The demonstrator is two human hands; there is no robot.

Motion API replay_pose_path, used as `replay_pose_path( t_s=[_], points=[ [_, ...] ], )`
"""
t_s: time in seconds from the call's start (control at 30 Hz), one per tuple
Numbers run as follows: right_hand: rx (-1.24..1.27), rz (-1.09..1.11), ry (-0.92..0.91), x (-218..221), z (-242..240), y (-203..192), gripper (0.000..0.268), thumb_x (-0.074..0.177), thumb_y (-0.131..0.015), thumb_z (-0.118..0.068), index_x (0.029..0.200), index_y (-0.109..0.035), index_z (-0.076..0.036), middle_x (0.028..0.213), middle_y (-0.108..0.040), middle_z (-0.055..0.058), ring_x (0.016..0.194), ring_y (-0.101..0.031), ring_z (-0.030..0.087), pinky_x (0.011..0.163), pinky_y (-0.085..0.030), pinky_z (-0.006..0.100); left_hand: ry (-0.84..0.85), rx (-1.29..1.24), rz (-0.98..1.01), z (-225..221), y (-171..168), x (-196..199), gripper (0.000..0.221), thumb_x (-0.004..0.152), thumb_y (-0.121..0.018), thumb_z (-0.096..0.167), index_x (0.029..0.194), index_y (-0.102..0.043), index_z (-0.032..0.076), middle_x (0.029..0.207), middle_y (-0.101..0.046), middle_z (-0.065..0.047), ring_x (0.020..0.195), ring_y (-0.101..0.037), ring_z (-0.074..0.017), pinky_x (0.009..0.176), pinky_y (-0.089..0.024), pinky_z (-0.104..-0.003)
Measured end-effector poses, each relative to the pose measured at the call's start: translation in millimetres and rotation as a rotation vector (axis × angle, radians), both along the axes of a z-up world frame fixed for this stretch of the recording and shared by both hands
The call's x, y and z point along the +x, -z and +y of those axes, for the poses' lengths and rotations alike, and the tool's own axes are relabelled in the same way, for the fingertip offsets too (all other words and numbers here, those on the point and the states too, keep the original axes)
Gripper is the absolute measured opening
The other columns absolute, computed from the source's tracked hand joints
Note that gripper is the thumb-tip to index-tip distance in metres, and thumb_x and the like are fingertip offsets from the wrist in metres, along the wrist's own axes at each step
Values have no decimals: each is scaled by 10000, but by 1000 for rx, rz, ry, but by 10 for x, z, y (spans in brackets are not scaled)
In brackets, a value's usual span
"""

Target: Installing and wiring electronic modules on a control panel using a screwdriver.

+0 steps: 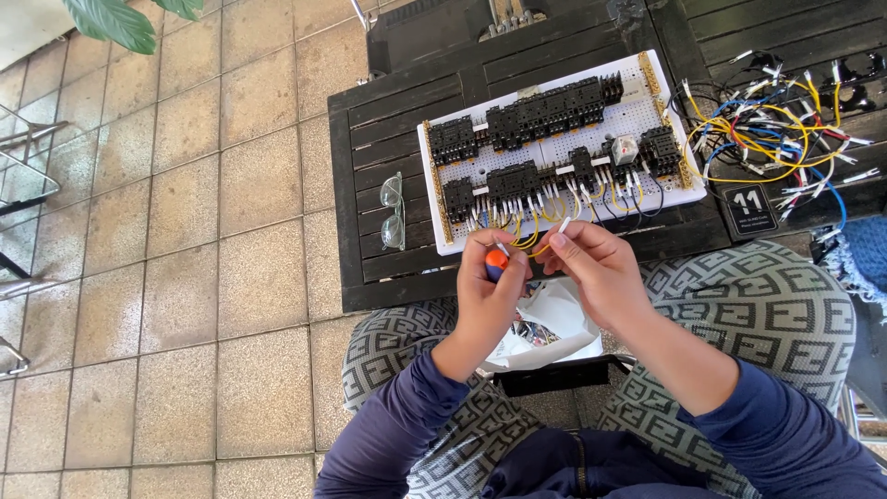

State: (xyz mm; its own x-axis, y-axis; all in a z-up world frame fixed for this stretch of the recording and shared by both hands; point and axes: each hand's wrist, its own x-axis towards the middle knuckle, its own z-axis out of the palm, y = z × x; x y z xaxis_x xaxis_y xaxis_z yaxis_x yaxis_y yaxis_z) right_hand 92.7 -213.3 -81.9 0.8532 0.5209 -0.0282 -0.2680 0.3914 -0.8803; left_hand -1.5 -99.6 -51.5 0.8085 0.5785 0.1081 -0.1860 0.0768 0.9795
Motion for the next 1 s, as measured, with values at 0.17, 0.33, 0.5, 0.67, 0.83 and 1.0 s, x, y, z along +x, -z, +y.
replay_pose_path(
  t_s=[0.17,0.33,0.5,0.67,0.83,1.0],
  points=[
    [-446,-1053,206,81,-42,-142,44,904,-797,-71,943,-779,-80,862,-743,43,727,-702,206,708,-574,293,-84,216,-13,68,-114,-15,208,909,-610,-51,1074,-600,74,745,-637,-104,591,-553,-133,592,-486,-273],
    [-405,-1388,225,86,-143,-501,70,908,-725,2,953,-746,-48,874,-721,80,766,-699,275,700,-579,369,-100,409,-59,144,-273,-35,217,886,-648,-92,1053,-631,46,799,-706,-141,626,-675,-194,632,-557,-330],
    [-183,-1487,182,83,-231,-658,138,865,-710,49,975,-778,0,868,-754,145,771,-732,295,710,-597,370,-135,405,-156,129,-398,-50,86,929,-681,-60,977,-668,10,860,-751,-167,618,-710,-197,623,-581,-316],
    [-59,-1586,160,-34,-153,-673,93,891,-709,-2,956,-774,-18,888,-749,134,753,-734,286,668,-610,377,-165,302,-219,115,-374,-84,62,953,-672,-48,997,-662,-4,899,-723,-177,661,-667,-159,614,-558,-290],
    [-70,-1213,-115,27,-129,-632,194,840,-718,28,1007,-780,-48,990,-753,126,907,-736,331,771,-608,442,-141,128,-277,199,-283,-101,52,968,-661,-50,1009,-650,-19,888,-715,-178,673,-661,-148,573,-528,-249],
    [-18,-117,-566,151,-47,-596,232,952,-627,-44,1138,-698,74,999,-757,204,927,-738,265,800,-625,426,-111,422,-363,267,-432,-89,101,876,-759,-71,926,-695,-11,921,-752,-182,746,-722,-236,634,-577,-308]
  ],
)
